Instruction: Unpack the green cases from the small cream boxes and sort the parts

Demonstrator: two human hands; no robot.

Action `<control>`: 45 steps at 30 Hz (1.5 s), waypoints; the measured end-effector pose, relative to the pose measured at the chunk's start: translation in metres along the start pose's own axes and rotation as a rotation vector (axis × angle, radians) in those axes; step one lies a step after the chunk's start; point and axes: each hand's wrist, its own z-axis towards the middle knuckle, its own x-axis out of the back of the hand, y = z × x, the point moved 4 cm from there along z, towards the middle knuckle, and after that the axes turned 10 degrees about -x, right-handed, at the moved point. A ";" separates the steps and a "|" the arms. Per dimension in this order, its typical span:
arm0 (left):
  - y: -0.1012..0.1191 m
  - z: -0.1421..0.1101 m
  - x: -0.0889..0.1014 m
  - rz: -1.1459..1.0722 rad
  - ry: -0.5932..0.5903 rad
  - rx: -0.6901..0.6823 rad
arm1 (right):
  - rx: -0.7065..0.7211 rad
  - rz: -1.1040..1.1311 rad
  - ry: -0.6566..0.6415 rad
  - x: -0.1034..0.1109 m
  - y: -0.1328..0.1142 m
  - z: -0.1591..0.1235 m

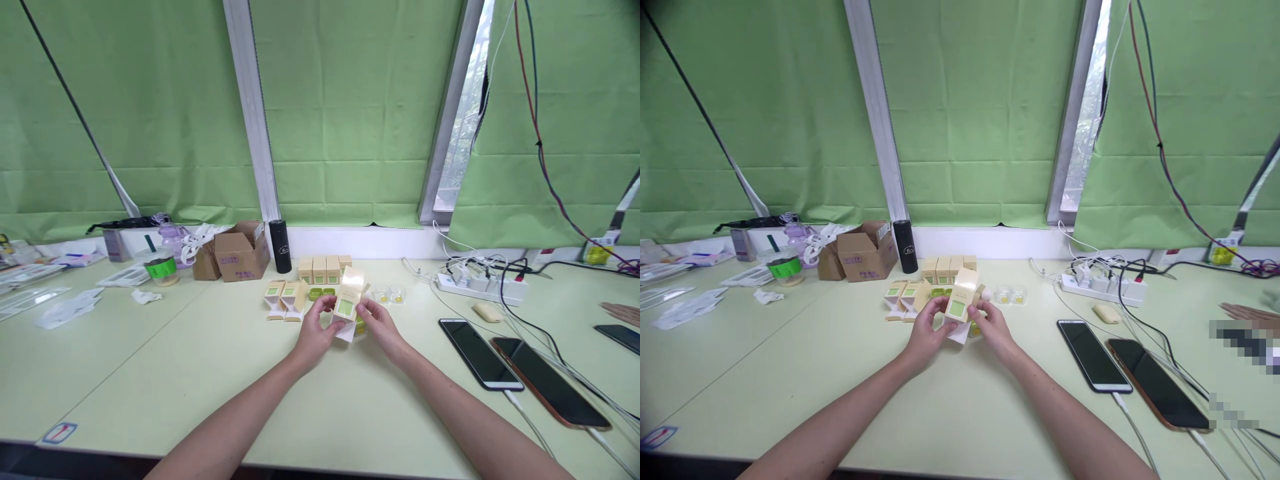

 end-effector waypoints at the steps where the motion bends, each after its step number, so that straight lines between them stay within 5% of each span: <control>1: 0.001 -0.001 -0.001 -0.007 -0.002 0.013 | -0.003 -0.003 0.001 0.000 0.000 0.000; 13: 0.008 -0.003 -0.004 -0.196 -0.100 0.020 | 0.036 -0.056 0.054 -0.001 -0.004 -0.002; 23: -0.002 0.005 0.002 -0.354 0.021 0.115 | 0.146 -0.108 0.127 0.004 -0.003 -0.002; 34: -0.016 0.006 0.004 -0.436 0.022 0.218 | 0.053 -0.031 0.040 0.000 0.004 0.001; 38: -0.002 0.004 0.007 -0.257 0.048 0.079 | 0.113 -0.066 0.090 0.003 -0.001 0.000; 45: 0.037 -0.003 0.011 0.175 0.057 -0.384 | 0.376 -0.248 0.278 0.008 -0.016 -0.012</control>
